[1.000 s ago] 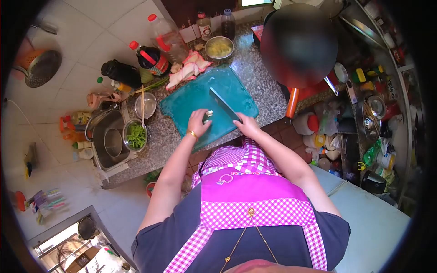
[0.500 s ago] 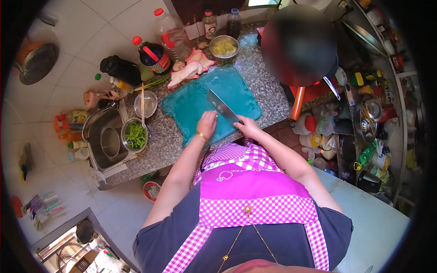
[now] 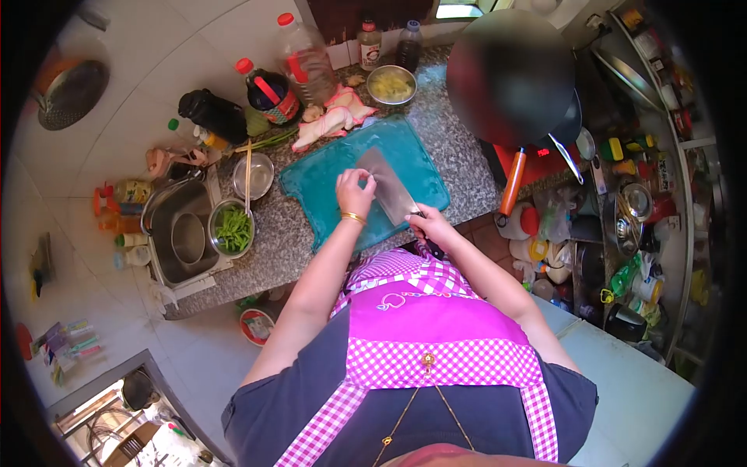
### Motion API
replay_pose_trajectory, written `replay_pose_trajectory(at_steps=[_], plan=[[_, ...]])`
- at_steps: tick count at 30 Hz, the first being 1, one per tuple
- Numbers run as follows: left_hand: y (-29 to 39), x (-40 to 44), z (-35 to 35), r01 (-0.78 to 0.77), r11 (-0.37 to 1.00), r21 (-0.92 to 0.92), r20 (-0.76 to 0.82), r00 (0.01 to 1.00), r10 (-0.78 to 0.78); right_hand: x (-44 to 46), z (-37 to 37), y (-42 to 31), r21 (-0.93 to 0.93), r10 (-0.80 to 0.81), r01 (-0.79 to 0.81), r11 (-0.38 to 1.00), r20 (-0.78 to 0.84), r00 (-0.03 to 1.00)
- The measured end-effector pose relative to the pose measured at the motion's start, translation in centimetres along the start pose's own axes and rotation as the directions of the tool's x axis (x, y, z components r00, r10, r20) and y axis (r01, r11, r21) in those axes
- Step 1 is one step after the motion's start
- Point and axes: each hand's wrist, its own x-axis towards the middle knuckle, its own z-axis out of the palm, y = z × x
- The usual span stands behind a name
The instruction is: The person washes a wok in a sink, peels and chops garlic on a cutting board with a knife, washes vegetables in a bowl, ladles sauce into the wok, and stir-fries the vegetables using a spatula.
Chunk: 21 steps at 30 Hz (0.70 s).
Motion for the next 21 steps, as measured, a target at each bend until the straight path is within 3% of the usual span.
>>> replay_pose_trajectory(at_steps=[7, 10, 12, 15, 16, 18, 19, 21], plan=[[-3.3, -1.3, -5.2, 0.131, 0.978, 0.16, -0.092, 0.989, -0.117, 0.2, 1.1, -1.1, -0.039, -0.04, 0.041, 0.998, 0.023, 0.999], [-8.3, -5.1, -12.0, 0.263, 0.959, 0.105, -0.255, 0.939, -0.23, 0.6, 1.2, -1.6, -0.119, -0.07, 0.071, 0.99, 0.012, 0.998], [-11.7, -9.4, -18.1, 0.402, 0.915, 0.012, -0.438, 0.825, -0.357, 0.7, 1.0, -1.6, -0.14, -0.034, 0.034, 0.99, -0.003, 0.999], [-16.5, -17.8, -29.2, 0.698, 0.711, 0.087, -0.662, 0.573, -0.483, 0.9, 0.3, -1.2, -0.184, -0.043, 0.039, 0.982, -0.016, 0.999], [-19.4, -21.3, -32.5, 0.731, 0.665, 0.153, -0.772, 0.508, -0.381, 0.5, 0.8, -1.9, -0.191, -0.02, 0.011, 0.982, -0.046, 0.999], [-22.6, -27.3, -39.1, 0.885, 0.43, 0.175, -0.837, 0.364, -0.409, 1.1, -0.2, -1.1, -0.214, 0.001, -0.021, 0.977, -0.096, 0.995], [-24.1, -29.8, -41.9, 0.967, 0.169, 0.189, -0.851, 0.248, -0.462, 1.2, -0.1, -1.2, -0.207, -0.016, -0.003, 0.978, -0.087, 0.996], [-25.8, -34.3, -46.3, 0.983, -0.004, 0.184, -0.757, 0.139, -0.639, 1.1, 0.4, -1.9, -0.209, -0.002, -0.02, 0.978, -0.107, 0.994]])
